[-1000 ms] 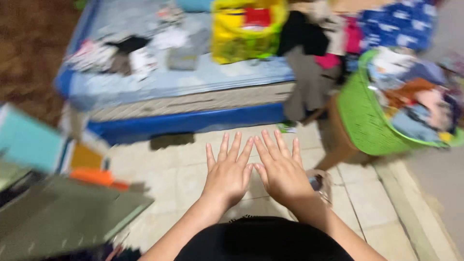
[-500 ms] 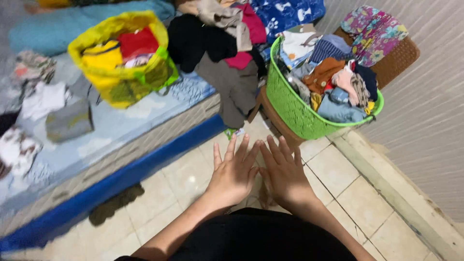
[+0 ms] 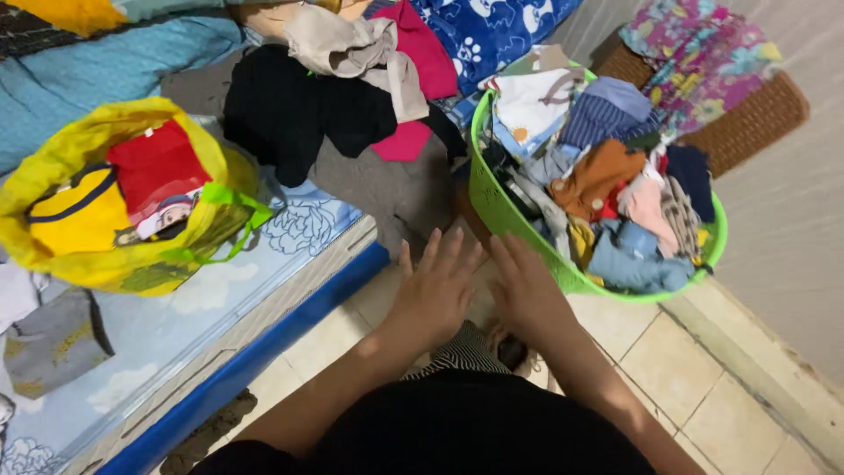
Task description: Folding various items of clothing from a laundry basket and bed and placing them into a wardrobe.
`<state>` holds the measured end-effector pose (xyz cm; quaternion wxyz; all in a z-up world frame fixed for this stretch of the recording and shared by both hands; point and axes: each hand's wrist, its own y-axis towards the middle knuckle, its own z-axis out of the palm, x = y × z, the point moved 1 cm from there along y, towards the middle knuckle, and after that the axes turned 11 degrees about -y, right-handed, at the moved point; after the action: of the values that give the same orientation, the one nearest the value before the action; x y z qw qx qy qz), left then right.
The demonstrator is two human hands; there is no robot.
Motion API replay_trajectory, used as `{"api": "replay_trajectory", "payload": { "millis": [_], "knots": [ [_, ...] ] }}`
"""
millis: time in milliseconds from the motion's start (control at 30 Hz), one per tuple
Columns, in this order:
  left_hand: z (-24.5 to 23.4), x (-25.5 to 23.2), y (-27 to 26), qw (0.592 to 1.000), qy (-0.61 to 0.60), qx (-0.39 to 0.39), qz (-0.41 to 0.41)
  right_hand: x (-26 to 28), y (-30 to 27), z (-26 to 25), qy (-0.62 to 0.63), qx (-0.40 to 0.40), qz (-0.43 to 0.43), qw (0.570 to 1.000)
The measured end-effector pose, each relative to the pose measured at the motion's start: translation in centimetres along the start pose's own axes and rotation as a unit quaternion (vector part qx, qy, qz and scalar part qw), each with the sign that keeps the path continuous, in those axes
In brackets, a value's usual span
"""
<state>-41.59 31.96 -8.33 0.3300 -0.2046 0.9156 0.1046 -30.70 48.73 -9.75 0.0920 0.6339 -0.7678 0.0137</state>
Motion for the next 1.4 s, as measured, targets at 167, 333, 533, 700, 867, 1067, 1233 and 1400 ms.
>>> {"api": "replay_trajectory", "payload": {
  "millis": [167, 333, 533, 700, 867, 1067, 1233, 1400],
  "knots": [
    [0.9, 4.5, 8.7, 0.998, 0.015, 0.032, -0.056, -9.6, 12.3, 3.0, 0.026, 0.013, 0.122, 0.992],
    [1.8, 7.2, 16.7, 0.996, -0.014, 0.024, -0.084, -19.0, 24.2, 8.5, -0.026, 0.034, 0.147, 0.988],
    [3.5, 8.6, 22.8, 0.995, -0.023, -0.019, -0.099, -22.9, 31.0, 12.9, -0.228, 0.002, 0.096, 0.969],
    [5.8, 10.4, 25.6, 0.995, -0.058, -0.031, -0.08, -27.8, 31.1, 15.7, -0.255, -0.003, 0.072, 0.964],
    [12.0, 16.1, 30.4, 0.876, -0.467, -0.095, -0.073, -30.9, 30.8, 8.3, 0.008, 0.016, 0.121, 0.992],
    [5.0, 12.7, 35.0, 0.282, -0.957, 0.034, -0.053, -21.6, 28.0, -2.0, -0.044, 0.174, 0.058, 0.982],
    [5.5, 16.6, 34.1, 0.202, -0.975, 0.043, 0.076, -16.3, 23.7, -4.7, 0.119, 0.021, -0.199, 0.973],
    [5.3, 17.7, 28.1, 0.192, -0.98, -0.002, 0.044, -14.5, 26.2, -7.4, 0.066, -0.166, 0.004, 0.984]
  ]
}}
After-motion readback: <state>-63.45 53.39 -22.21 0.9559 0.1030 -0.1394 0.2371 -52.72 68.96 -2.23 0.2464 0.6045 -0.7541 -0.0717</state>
